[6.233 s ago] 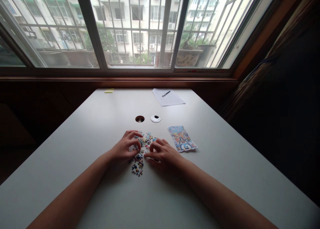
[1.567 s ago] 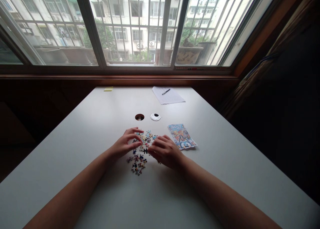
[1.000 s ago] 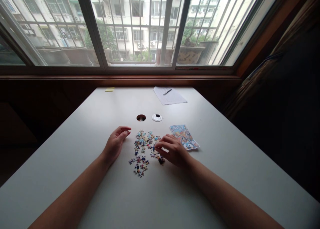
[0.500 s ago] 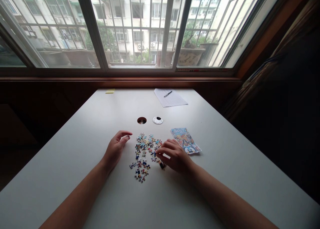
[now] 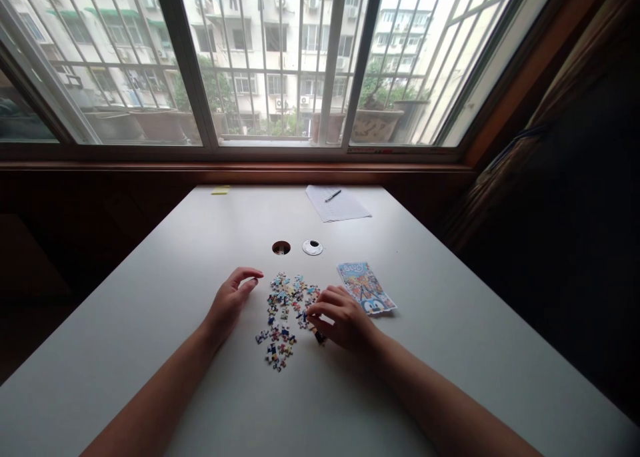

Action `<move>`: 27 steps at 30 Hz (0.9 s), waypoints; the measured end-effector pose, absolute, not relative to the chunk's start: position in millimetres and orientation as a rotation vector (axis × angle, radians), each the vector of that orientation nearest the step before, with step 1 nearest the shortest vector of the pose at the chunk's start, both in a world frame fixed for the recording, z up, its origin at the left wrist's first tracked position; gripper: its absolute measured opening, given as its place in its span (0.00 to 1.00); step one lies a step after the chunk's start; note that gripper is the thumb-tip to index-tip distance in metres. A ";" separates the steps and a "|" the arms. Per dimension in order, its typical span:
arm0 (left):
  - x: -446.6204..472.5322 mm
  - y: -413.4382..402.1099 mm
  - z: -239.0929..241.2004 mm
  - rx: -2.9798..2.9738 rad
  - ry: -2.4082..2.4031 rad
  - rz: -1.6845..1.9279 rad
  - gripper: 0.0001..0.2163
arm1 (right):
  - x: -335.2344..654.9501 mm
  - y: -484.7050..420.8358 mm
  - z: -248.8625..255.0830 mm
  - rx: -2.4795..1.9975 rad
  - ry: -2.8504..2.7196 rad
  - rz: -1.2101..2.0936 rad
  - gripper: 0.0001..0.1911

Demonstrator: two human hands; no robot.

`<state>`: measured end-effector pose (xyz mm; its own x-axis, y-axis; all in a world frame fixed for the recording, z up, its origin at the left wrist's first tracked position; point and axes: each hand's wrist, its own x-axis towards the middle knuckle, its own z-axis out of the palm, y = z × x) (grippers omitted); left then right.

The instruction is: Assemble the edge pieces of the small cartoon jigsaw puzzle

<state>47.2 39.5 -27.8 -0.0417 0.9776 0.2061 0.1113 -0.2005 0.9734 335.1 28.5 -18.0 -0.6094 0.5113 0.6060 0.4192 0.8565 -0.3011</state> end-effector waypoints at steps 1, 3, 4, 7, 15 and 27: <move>46.9 40.0 -28.6 1.413 1.228 1.348 0.09 | 335.0 28.8 -18.4 -0.670 -2.309 0.169 0.05; 46.2 41.0 -29.7 1.415 1.229 1.344 0.09 | 334.9 29.4 -19.2 -0.666 -2.309 0.168 0.05; 45.9 41.5 -30.0 1.422 1.227 1.343 0.09 | 334.9 29.6 -19.5 -0.668 -2.308 0.165 0.05; 45.2 42.5 -30.2 1.447 1.218 1.328 0.09 | 334.4 29.4 -20.1 -0.676 -2.302 0.166 0.05; 49.1 45.7 -24.8 1.490 1.283 1.198 0.11 | 324.5 23.8 -21.2 -0.640 -2.291 0.242 0.03; 28.0 41.5 -11.3 1.806 1.286 0.917 0.07 | 344.0 0.9 -20.8 -0.677 -2.313 0.317 0.03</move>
